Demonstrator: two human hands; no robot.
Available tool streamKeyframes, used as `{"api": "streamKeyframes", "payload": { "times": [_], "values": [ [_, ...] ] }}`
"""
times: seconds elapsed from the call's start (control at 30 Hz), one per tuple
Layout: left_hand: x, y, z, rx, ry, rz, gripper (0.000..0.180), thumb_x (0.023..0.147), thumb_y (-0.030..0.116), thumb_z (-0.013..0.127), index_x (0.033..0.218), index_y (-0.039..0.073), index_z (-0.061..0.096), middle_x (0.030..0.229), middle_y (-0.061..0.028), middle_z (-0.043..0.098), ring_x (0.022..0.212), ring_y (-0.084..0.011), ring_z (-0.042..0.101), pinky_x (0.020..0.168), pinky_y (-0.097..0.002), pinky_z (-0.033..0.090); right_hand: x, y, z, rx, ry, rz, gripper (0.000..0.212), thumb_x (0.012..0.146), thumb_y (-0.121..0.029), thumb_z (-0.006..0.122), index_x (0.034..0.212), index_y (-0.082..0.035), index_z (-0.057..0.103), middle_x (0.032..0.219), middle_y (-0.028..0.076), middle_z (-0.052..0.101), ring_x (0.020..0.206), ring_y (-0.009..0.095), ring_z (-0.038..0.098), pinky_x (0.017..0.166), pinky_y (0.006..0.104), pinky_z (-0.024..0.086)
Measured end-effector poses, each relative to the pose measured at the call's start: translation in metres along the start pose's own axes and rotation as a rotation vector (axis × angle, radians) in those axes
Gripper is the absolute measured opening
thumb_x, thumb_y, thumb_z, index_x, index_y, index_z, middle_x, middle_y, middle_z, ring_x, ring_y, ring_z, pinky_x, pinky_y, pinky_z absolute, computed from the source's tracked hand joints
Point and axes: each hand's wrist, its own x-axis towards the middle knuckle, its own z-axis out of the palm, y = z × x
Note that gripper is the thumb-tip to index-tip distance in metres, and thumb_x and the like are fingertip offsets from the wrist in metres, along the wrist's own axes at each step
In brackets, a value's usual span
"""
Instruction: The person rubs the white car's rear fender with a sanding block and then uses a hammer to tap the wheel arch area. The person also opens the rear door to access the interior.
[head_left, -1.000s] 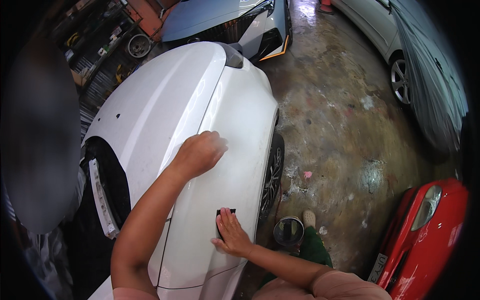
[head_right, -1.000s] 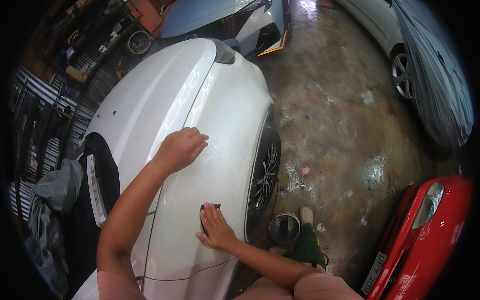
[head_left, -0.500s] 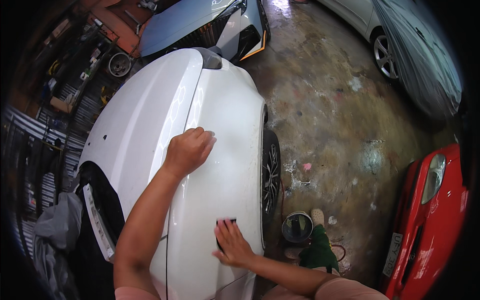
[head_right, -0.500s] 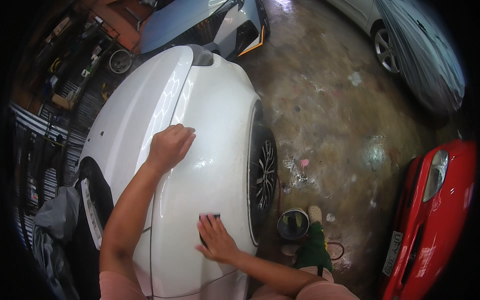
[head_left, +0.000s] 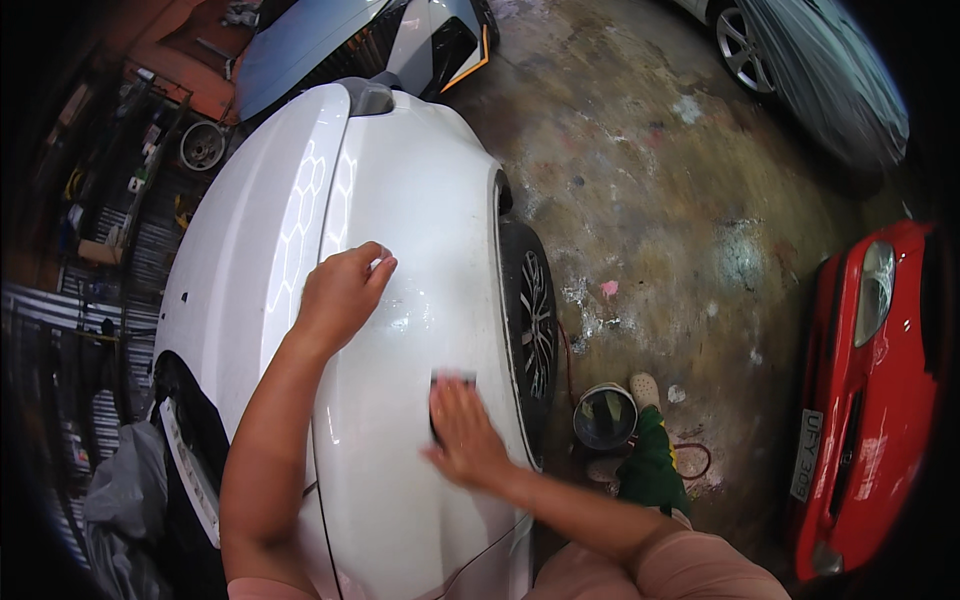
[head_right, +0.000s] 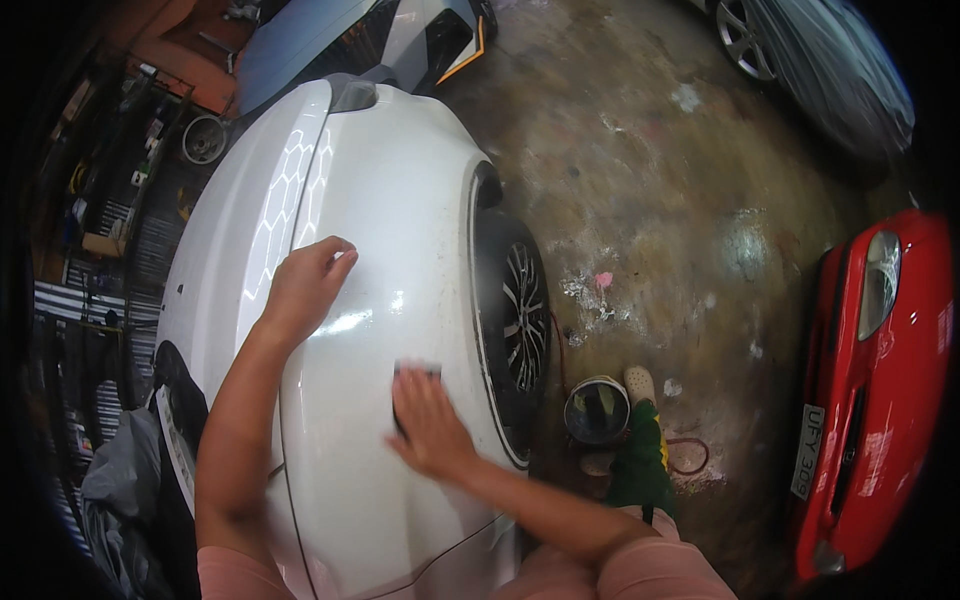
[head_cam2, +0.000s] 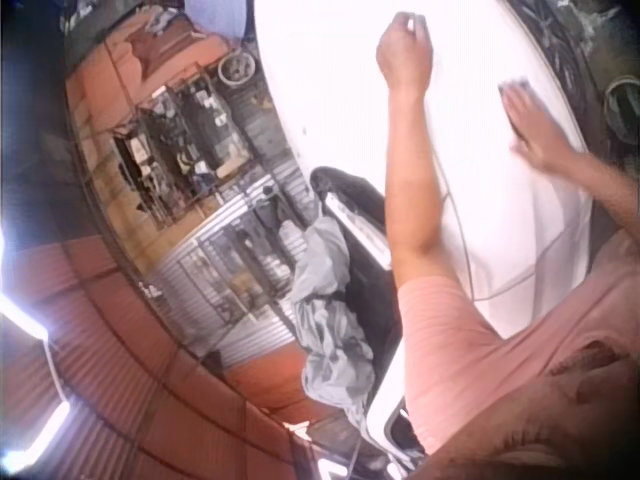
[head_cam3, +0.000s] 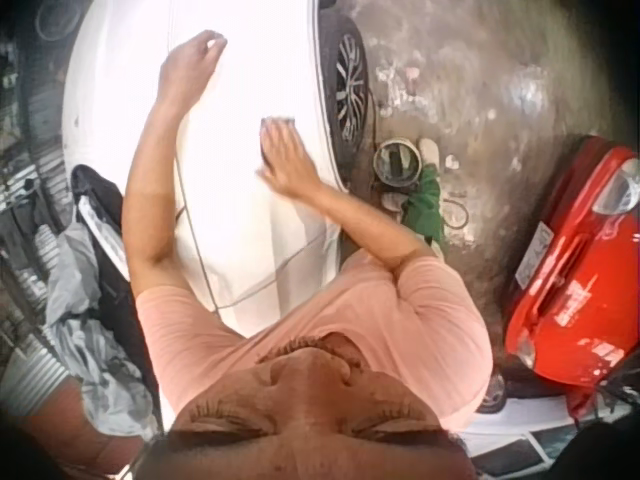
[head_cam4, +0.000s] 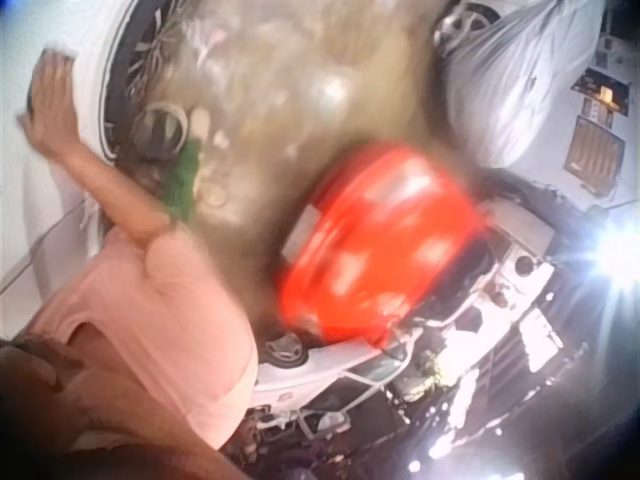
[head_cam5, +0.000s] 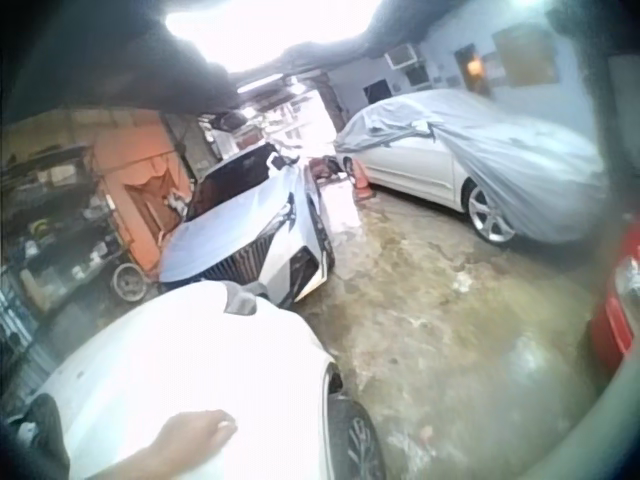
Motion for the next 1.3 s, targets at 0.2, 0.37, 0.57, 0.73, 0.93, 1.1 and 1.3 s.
{"api": "streamKeyframes", "payload": {
  "times": [0.2,0.37,0.57,0.73,0.93,1.1,1.3],
  "values": [
    [-0.004,0.005,0.006,-0.155,-0.115,-0.075,0.033,0.103,0.029,0.061,0.116,0.001,0.073,0.082,-0.0154,0.072,0.072,-0.0234,0.065,0.072,-0.0374,0.052,-0.007,0.007,-0.006,0.012,-0.025,-0.094,0.079,0.104,-0.050,0.050,0.159,0.003,0.031,0.168,0.024,0.027,0.156,0.039,0.026,0.127,0.0526,0.020],
    [0.003,0.012,0.008,-0.288,-0.150,-0.075,0.029,0.103,0.021,0.061,0.116,-0.004,0.070,0.091,-0.0105,0.069,0.082,-0.0139,0.060,0.076,-0.0292,0.050,0.175,0.104,-0.031,0.011,0.187,0.138,0.077,0.107,-0.049,0.044,0.159,0.006,0.030,0.169,0.026,0.024,0.158,0.040,0.018,0.129,0.0492,0.015],
    [0.001,-0.005,0.021,-0.536,-0.246,-0.204,0.028,0.106,0.028,0.062,0.115,0.003,0.069,0.099,-0.0026,0.063,0.097,-0.0106,0.055,0.092,-0.0326,0.048,0.079,0.051,-0.006,-0.025,0.152,0.031,0.082,0.104,-0.050,0.050,0.158,0.008,0.029,0.167,0.028,0.026,0.157,0.041,0.021,0.129,0.0517,0.015],
    [-0.003,0.018,0.023,-0.510,-0.213,-0.230,0.031,0.105,0.032,0.064,0.115,0.003,0.069,0.101,-0.0055,0.064,0.105,-0.0147,0.058,0.107,-0.0372,0.045,-0.134,-0.010,0.022,0.164,-0.013,-0.105,0.083,0.103,-0.061,0.046,0.157,0.000,0.036,0.165,0.024,0.032,0.155,0.042,0.027,0.126,0.0564,0.019],
    [0.006,0.003,0.021,-0.573,-0.275,-0.257,0.030,0.105,0.031,0.063,0.115,0.003,0.069,0.103,-0.0038,0.063,0.097,-0.0113,0.053,0.095,-0.0297,0.046,0.049,0.066,-0.014,0.020,0.099,-0.050,0.075,0.104,-0.049,0.052,0.156,0.002,0.038,0.167,0.021,0.032,0.155,0.038,0.027,0.128,0.0517,0.018],
    [0.002,0.005,0.022,-0.626,-0.250,-0.237,0.030,0.105,0.032,0.064,0.116,0.004,0.069,0.105,-0.0021,0.062,0.094,-0.0102,0.048,0.089,-0.0263,0.043,0.032,0.034,-0.008,0.070,0.119,-0.053,0.077,0.103,-0.046,0.052,0.155,0.008,0.035,0.165,0.025,0.033,0.154,0.039,0.028,0.128,0.0544,0.017],
    [0.003,0.005,0.030,-0.632,-0.174,-0.236,0.029,0.104,0.028,0.061,0.116,0.003,0.069,0.091,0.0016,0.056,0.081,-0.0076,0.043,0.073,-0.0242,0.040,-0.173,-0.020,0.052,0.172,-0.065,-0.309,0.072,0.106,-0.052,0.045,0.154,0.000,0.043,0.165,0.016,0.038,0.156,0.033,0.029,0.128,0.0510,0.019]
  ]
}}
